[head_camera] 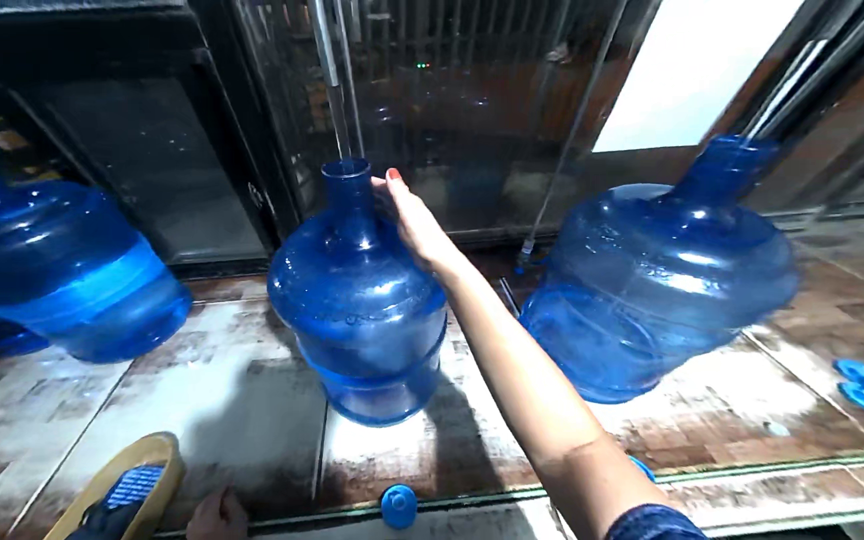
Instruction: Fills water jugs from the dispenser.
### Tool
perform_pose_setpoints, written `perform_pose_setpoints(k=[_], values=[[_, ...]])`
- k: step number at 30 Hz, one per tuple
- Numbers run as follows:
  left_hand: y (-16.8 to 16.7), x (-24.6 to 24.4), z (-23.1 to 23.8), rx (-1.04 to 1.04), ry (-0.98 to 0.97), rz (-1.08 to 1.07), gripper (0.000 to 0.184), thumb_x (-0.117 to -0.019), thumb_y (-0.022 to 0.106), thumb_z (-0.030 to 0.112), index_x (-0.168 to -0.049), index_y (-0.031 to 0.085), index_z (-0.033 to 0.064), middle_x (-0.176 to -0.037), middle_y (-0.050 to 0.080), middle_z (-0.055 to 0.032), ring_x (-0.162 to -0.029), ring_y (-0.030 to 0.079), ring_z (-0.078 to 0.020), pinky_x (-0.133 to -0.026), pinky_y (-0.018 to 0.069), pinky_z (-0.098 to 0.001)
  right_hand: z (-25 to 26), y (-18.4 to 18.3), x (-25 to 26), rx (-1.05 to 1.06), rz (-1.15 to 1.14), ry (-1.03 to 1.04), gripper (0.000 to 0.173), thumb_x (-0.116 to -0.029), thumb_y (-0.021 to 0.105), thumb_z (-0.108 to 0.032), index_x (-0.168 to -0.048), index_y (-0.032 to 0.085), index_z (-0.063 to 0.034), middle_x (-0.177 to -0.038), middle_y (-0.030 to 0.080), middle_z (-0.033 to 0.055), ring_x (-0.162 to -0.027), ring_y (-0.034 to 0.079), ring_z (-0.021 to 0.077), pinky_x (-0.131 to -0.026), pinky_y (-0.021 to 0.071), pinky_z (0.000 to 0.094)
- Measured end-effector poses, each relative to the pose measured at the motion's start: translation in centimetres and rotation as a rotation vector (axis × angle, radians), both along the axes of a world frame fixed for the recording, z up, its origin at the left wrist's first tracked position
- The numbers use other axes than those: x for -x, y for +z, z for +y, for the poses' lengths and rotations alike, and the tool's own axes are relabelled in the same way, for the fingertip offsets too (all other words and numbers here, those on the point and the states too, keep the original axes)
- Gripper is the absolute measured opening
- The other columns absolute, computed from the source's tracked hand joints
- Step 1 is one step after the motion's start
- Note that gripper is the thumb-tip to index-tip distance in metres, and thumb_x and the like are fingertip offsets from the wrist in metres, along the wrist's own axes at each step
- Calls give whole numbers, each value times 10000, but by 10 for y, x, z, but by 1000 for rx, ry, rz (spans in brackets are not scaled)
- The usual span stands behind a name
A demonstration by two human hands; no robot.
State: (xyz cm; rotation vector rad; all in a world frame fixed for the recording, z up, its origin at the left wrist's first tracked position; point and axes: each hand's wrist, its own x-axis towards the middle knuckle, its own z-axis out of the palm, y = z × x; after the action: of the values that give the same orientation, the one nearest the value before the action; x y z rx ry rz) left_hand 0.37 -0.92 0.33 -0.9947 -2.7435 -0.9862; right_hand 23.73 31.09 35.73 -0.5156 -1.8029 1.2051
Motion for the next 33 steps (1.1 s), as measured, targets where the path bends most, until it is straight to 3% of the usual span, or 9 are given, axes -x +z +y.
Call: perform_pose_setpoints(k=[23, 33], values=[[-4, 1, -3, -70, 13, -3, 322, -1030, 499, 85, -1226, 672, -105, -1194, 648, -362, -1181, 589, -562, -1041, 430, -671, -2, -2, 2, -20, -4, 22, 640, -1126, 121, -366, -1480, 446, 57, -1490, 512, 202, -1358, 512, 187, -1150, 382, 338], [-11, 5, 4, -129, 75, 146, 279, -976, 549, 44, -1167, 704, -87, -1164, 663, -343, -1132, 616, -558, -999, 464, -670, -9, 7, -5, 35, 32, 49, 635, -1127, 106, -357, -1418, 486, 61, -1356, 592, 140, -1198, 580, 75, -1049, 436, 248]])
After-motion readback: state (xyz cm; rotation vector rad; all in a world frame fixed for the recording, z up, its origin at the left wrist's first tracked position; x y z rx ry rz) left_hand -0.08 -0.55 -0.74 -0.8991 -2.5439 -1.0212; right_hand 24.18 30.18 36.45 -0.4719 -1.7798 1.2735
